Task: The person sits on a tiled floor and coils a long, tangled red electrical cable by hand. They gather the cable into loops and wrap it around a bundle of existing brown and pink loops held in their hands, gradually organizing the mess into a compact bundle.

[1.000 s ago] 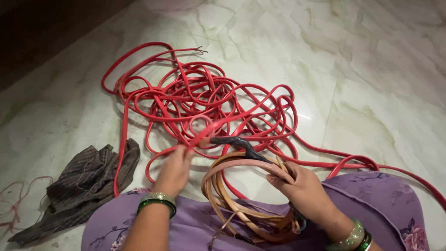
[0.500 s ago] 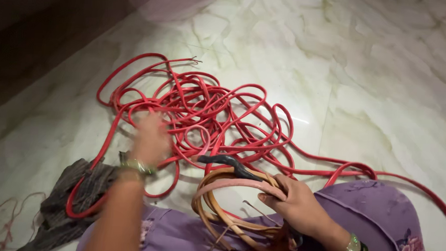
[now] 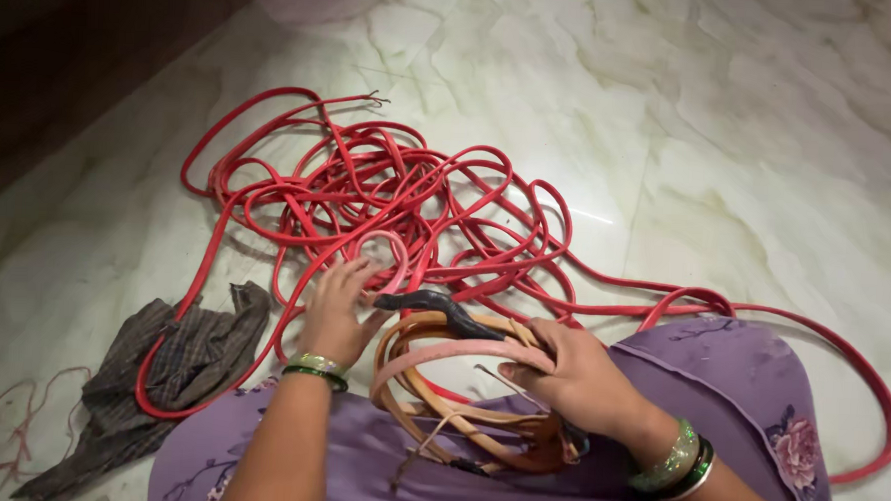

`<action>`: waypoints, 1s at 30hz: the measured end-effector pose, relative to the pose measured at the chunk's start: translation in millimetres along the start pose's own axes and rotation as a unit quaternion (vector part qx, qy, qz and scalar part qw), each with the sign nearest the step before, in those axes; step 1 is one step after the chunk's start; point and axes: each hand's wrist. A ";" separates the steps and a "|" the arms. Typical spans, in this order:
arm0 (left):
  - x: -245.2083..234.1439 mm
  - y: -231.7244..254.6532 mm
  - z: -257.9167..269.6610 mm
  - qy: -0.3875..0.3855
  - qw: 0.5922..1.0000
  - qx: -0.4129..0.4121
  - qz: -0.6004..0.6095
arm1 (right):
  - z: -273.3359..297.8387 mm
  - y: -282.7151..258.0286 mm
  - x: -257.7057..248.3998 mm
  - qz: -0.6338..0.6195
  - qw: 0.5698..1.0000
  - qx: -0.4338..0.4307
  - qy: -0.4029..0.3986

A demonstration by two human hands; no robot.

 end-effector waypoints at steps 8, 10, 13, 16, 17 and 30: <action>66.1 -27.0 7.9 0.022 0.885 -0.252 0.391 | 12.7 4.9 2.8 0.000 0.997 -0.073 -0.003; 113.9 -55.6 18.6 -0.126 0.738 -0.275 0.603 | 14.0 4.4 2.4 -0.010 0.997 -0.074 -0.017; 176.0 -77.3 34.0 -0.239 0.565 -0.373 0.695 | 14.1 1.1 3.4 -0.021 0.997 -0.064 -0.026; 180.6 -91.3 31.0 -0.115 0.819 -0.185 0.531 | 13.1 0.8 3.2 -0.028 0.998 -0.047 -0.031; 171.6 -98.2 26.3 -0.034 0.908 -0.046 0.414 | 12.5 1.0 2.7 -0.030 0.998 -0.041 -0.031; -71.4 -43.0 3.8 0.477 0.797 -0.296 0.223 | 5.0 6.3 13.1 -0.001 0.997 -0.058 -0.048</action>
Point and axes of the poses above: each hand's wrist, its own z-axis away from the middle knuckle, its own x-axis out of the palm, y = z × x, and after that the axes turned 2 degrees about x, right-handed
